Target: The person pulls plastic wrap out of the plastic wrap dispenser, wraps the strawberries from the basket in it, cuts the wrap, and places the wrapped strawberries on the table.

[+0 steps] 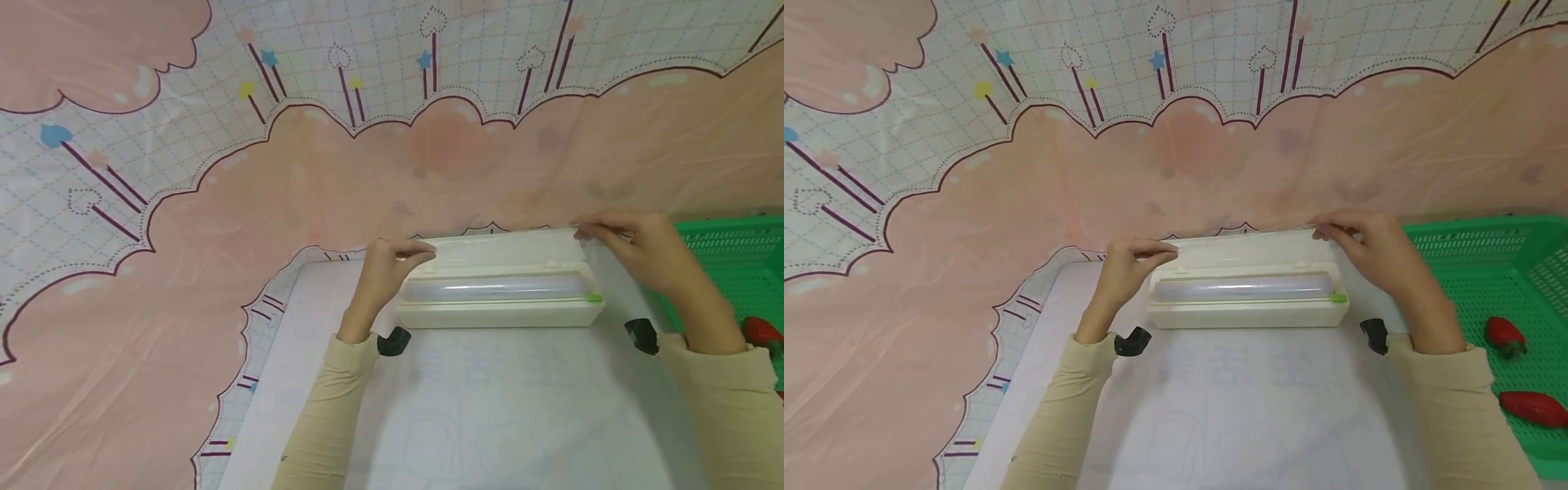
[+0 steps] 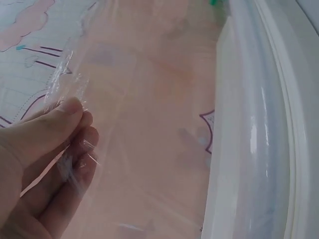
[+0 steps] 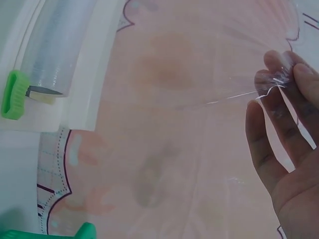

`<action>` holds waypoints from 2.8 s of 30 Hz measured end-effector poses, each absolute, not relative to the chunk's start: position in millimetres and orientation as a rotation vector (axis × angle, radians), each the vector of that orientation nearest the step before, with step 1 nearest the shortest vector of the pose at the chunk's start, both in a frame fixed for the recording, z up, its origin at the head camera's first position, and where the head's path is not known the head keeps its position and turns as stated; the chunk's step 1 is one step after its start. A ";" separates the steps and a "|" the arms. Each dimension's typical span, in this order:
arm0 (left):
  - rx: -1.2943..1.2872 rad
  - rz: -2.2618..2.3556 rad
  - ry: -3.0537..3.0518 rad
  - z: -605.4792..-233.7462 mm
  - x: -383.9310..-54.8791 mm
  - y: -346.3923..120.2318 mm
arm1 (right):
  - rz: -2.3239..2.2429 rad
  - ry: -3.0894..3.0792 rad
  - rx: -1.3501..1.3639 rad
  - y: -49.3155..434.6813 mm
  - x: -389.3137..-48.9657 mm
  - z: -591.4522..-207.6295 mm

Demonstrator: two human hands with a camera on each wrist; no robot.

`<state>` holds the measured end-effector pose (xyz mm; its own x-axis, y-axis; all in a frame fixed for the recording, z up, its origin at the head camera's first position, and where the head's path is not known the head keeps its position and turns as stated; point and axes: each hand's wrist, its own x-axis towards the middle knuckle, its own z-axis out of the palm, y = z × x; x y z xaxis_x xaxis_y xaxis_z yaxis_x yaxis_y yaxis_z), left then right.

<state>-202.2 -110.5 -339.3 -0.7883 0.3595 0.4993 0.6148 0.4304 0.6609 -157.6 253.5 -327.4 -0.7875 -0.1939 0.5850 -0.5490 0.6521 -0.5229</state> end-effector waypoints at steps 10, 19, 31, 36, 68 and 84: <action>-0.797 -1.615 -2.448 -330.2 -201.1 -115.4 | 0.993 -2.375 0.579 252.7 -157.5 -318.0; -0.806 -1.627 -2.525 -320.6 -198.4 -116.1 | 0.998 -2.403 0.551 252.0 -155.0 -311.6; -0.917 -1.619 -2.669 -320.8 -199.2 -122.2 | 0.980 -2.394 0.596 250.6 -157.2 -311.4; -0.959 -1.450 -2.720 -320.9 -200.6 -121.0 | 0.950 -2.409 0.616 248.5 -159.1 -312.8; -0.641 -1.966 -2.153 -317.3 -204.2 -121.4 | 0.919 -2.417 0.578 255.7 -160.3 -298.2; -0.786 -1.557 -2.175 -290.8 -201.9 -122.8 | 0.901 -2.410 0.569 255.2 -158.4 -284.6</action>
